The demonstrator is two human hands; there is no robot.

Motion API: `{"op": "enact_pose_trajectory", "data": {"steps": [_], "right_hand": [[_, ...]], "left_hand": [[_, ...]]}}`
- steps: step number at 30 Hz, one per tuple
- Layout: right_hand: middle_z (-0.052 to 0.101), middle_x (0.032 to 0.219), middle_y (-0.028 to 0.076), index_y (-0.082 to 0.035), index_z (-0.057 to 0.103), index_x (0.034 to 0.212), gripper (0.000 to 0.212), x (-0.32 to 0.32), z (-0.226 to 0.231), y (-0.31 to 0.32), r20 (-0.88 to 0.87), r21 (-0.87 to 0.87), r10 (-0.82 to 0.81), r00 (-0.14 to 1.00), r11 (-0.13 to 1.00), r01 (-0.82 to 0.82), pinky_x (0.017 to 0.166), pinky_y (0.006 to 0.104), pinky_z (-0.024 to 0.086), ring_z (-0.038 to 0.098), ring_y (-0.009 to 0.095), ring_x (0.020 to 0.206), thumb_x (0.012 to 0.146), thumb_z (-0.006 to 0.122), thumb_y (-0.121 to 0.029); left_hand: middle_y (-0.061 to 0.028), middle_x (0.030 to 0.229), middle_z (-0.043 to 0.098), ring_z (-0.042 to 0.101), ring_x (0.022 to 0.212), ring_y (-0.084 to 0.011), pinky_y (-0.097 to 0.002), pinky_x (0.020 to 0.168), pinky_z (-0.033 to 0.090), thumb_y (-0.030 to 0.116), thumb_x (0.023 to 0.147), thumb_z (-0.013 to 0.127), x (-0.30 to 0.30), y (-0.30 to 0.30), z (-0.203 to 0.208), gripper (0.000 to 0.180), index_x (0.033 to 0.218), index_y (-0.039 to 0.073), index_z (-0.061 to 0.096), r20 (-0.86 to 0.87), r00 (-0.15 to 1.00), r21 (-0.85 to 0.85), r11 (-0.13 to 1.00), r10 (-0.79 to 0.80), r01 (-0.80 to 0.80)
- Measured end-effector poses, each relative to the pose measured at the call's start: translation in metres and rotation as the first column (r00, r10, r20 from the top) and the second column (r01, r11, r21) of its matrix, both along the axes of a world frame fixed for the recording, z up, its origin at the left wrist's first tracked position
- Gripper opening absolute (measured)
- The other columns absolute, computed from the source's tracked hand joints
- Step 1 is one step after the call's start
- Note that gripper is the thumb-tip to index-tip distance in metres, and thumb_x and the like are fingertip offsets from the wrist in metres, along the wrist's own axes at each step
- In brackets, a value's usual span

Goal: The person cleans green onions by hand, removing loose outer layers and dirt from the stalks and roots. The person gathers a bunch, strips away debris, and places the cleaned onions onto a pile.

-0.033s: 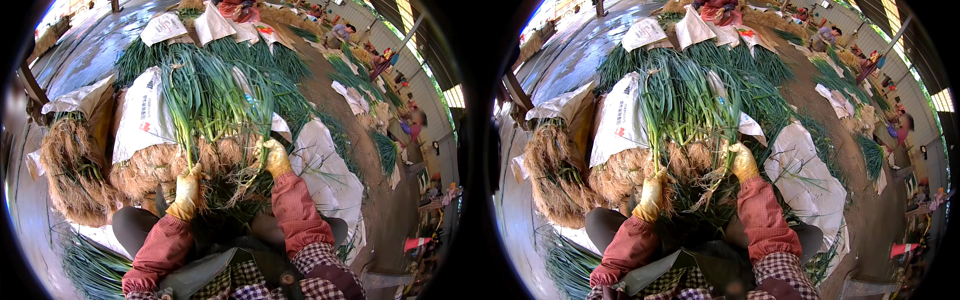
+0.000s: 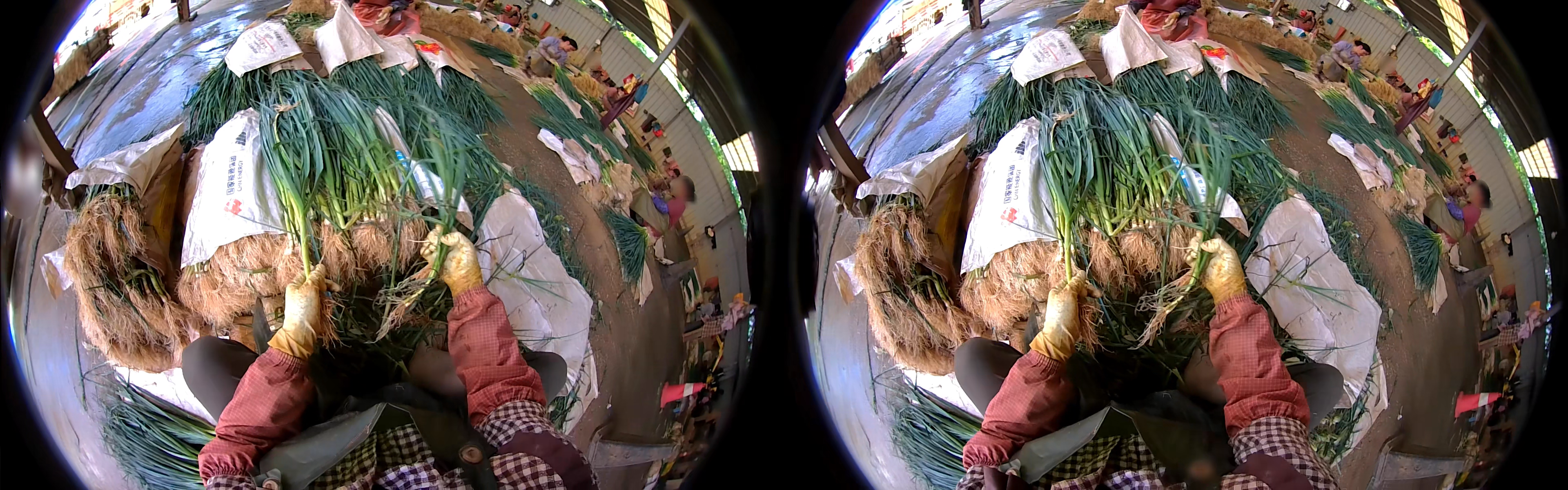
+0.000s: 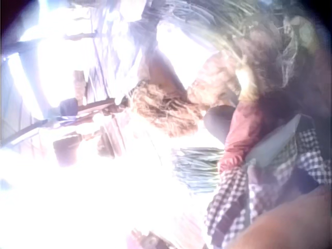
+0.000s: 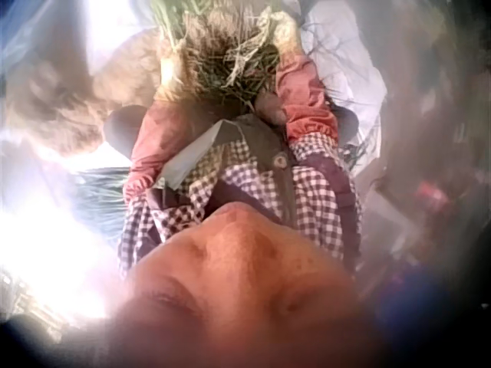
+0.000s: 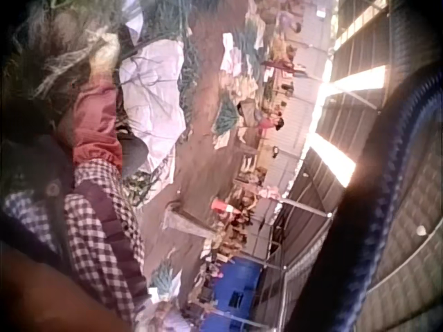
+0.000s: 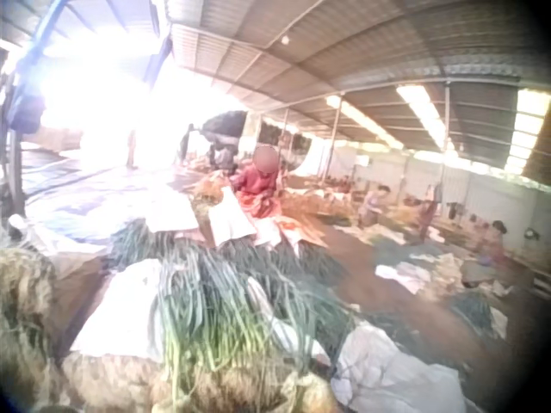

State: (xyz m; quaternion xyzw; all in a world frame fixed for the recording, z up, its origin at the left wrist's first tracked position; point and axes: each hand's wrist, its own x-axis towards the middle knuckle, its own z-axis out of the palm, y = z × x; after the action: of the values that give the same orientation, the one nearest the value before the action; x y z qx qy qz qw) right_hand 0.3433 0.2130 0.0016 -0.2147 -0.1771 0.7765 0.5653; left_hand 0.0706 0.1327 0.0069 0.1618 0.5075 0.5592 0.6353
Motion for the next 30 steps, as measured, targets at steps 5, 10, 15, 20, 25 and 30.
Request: {"op": "enact_pose_trajectory", "data": {"steps": [5, 10, 15, 20, 25, 30], "right_hand": [[0.055, 0.08, 0.01, -0.003, 0.052, 0.09, 0.016, 0.095, -0.062, -0.089, 0.333, -0.228, -0.389, 0.859, 0.851, 0.473, 0.066, 0.0338, 0.047, 0.055, 0.022, 0.073, 0.075, 0.052, -0.01], [0.061, 0.082, 0.008, -0.005, 0.059, 0.103, 0.032, 0.054, -0.101, -0.121, 0.797, -0.603, 0.604, 0.007, 0.797, -0.004, 0.061, 0.0273, 0.047, 0.058, 0.018, 0.062, 0.079, 0.06, -0.026], [0.064, 0.083, 0.008, -0.003, 0.058, 0.103, 0.023, -0.054, -0.024, 0.014, 0.855, 0.501, -0.519, 0.019, 0.815, -0.29, 0.064, 0.0253, 0.047, 0.06, 0.015, 0.069, 0.085, 0.051, -0.015], [0.063, 0.084, 0.018, -0.004, 0.059, 0.096, 0.032, -0.068, -0.009, 0.119, 0.726, 0.22, -0.338, -0.599, 0.939, -0.263, 0.068, 0.0427, 0.047, 0.06, 0.035, 0.078, 0.079, 0.05, -0.029], [0.061, 0.067, 0.012, 0.0, 0.062, 0.084, 0.021, -0.082, -0.014, 0.114, 0.997, -0.017, 0.03, 0.065, 0.982, -0.19, 0.051, 0.0315, 0.045, 0.058, 0.022, 0.059, 0.079, 0.052, -0.019], [0.058, 0.065, 0.002, -0.002, 0.059, 0.081, 0.02, -0.128, -0.013, -0.026, 0.454, -0.155, 0.36, 0.815, 0.933, -0.325, 0.039, 0.0186, 0.037, 0.049, 0.008, 0.046, 0.082, 0.056, -0.022]], "left_hand": [[-0.0056, 0.058, 0.057, 0.042, 0.038, -0.0081, -0.0211, 0.033, 0.031, 0.017, 0.087, 0.054, 0.009, 0.0, 0.001, 0.014, 0.076, 0.008, 0.052, 0.022, 0.999, 0.096, 0.994, 0.039, -0.041], [-0.0045, 0.058, 0.056, 0.044, 0.042, -0.0074, -0.0198, 0.036, 0.034, 0.014, 0.087, 0.053, 0.017, -0.004, 0.018, 0.014, 0.076, 0.006, 0.052, 0.067, 0.995, 0.109, 0.991, 0.073, -0.08], [-0.003, 0.06, 0.057, 0.048, 0.048, -0.0087, -0.0227, 0.044, 0.04, 0.014, 0.087, 0.053, 0.007, -0.003, -0.004, 0.013, 0.081, 0.003, 0.055, -0.051, 0.997, 0.148, 0.988, 0.058, -0.05], [-0.0087, 0.062, 0.059, 0.057, 0.052, -0.0155, -0.0238, 0.045, 0.042, 0.012, 0.085, 0.056, 0.009, -0.002, 0.004, 0.014, 0.076, 0.002, 0.056, -0.044, 0.998, 0.092, 0.994, 0.055, -0.051], [-0.0083, 0.077, 0.063, 0.061, 0.067, -0.016, -0.0261, 0.058, 0.048, 0.012, 0.085, 0.055, -0.001, -0.004, 0.002, 0.011, 0.085, 0.002, 0.059, -0.008, 0.997, 0.082, 0.994, 0.078, -0.077], [-0.0095, 0.083, 0.06, 0.058, 0.073, -0.0171, -0.0268, 0.063, 0.048, 0.002, 0.085, 0.053, 0.014, -0.003, -0.023, 0.018, 0.101, -0.003, 0.054, 0.308, 0.951, 0.138, 0.99, -0.032, -0.012]]}}
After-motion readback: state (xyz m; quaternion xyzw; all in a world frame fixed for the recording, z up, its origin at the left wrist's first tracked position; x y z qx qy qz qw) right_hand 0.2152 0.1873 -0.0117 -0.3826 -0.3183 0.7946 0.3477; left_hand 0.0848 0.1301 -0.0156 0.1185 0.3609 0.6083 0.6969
